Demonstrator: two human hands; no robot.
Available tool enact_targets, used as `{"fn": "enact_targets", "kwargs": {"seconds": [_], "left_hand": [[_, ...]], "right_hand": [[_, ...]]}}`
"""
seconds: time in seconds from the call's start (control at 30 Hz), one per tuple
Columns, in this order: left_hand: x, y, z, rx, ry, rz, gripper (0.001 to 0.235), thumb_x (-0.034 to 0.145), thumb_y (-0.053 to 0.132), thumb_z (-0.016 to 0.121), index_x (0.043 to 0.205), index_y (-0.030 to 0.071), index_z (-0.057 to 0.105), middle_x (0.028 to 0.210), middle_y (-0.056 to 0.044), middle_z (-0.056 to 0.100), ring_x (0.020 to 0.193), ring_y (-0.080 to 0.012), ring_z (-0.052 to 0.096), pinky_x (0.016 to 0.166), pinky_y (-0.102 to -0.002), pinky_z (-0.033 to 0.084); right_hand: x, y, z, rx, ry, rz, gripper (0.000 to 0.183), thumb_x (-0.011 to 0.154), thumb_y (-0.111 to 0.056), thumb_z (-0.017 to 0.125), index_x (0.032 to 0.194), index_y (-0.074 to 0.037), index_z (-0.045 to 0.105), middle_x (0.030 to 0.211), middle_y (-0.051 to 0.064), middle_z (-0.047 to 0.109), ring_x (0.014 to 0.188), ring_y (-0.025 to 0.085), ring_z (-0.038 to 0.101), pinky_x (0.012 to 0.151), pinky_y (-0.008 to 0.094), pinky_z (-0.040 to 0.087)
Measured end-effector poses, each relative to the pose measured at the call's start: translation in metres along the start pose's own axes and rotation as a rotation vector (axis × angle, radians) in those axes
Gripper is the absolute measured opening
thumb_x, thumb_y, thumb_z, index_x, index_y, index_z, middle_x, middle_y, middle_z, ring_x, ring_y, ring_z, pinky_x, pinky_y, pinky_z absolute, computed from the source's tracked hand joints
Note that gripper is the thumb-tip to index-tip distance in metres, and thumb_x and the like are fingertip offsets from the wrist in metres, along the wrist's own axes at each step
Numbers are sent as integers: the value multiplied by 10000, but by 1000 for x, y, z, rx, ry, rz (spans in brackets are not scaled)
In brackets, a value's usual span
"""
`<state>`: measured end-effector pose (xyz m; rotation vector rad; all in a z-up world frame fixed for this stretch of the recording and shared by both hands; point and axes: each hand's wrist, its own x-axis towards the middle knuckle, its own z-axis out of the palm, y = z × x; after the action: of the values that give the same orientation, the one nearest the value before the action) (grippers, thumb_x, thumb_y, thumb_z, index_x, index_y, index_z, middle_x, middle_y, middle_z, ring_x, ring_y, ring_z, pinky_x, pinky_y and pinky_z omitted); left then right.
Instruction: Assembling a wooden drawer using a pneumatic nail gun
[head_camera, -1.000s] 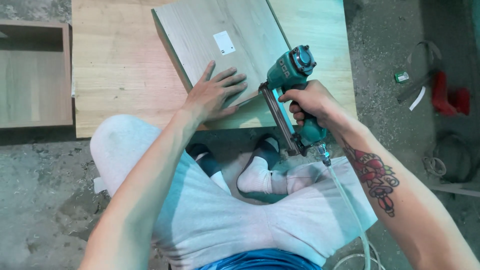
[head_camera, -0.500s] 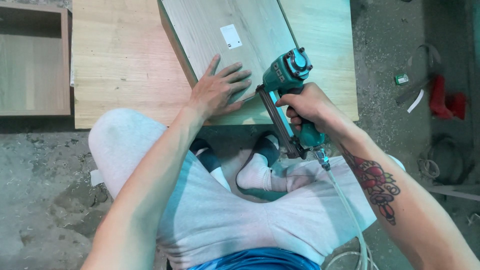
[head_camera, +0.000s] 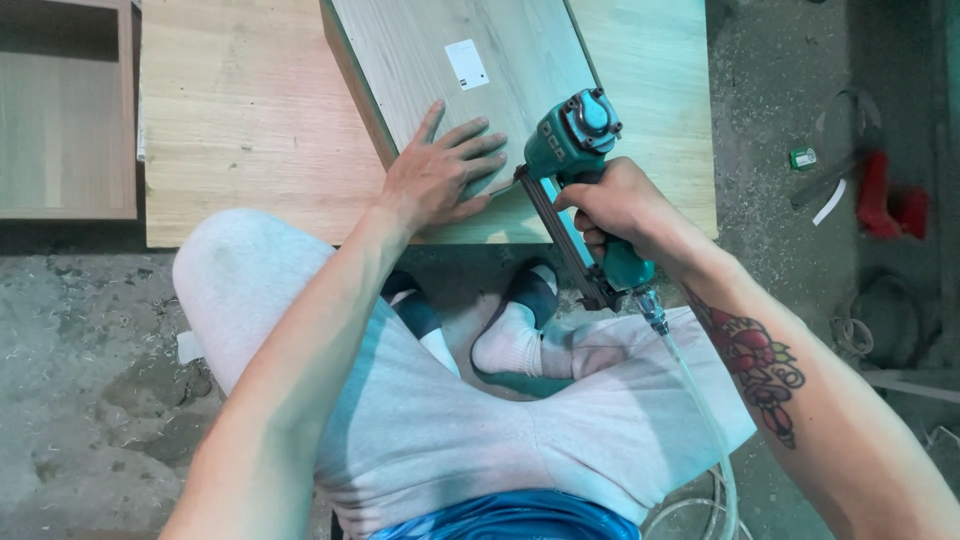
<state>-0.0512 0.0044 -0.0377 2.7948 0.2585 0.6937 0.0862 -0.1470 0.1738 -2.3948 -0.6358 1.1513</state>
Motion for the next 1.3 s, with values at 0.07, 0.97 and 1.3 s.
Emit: {"fn": "enact_targets", "kwargs": {"seconds": [0.07, 0.97, 1.3], "left_hand": [[0, 0, 1, -1, 3, 0, 515, 879, 438, 733, 1361, 268, 672, 1496, -17, 592, 1475, -240, 443, 1208, -710, 133], [-40, -12, -50, 116, -206, -101, 677, 739, 244, 898, 1373, 291, 666, 1561, 14, 534, 1489, -305, 393, 964, -569, 590], [-35, -10, -43, 85, -131, -85, 657, 722, 345, 889, 1345, 254, 701, 1555, -13, 545, 1478, -325, 402, 1004, -613, 537]], "right_hand": [[-1, -1, 0, -7, 0, -6, 198, 857, -82, 671, 689, 7, 614, 517, 91, 471, 392, 182, 479, 366, 376, 448], [-13, -11, 17, 60, -114, -14, 175, 890, -78, 685, 781, 39, 612, 571, 86, 483, 423, 168, 475, 382, 370, 441], [-12, -9, 22, 55, -108, 16, 193, 885, -76, 697, 748, 41, 627, 534, 90, 479, 391, 183, 488, 360, 384, 442]]}}
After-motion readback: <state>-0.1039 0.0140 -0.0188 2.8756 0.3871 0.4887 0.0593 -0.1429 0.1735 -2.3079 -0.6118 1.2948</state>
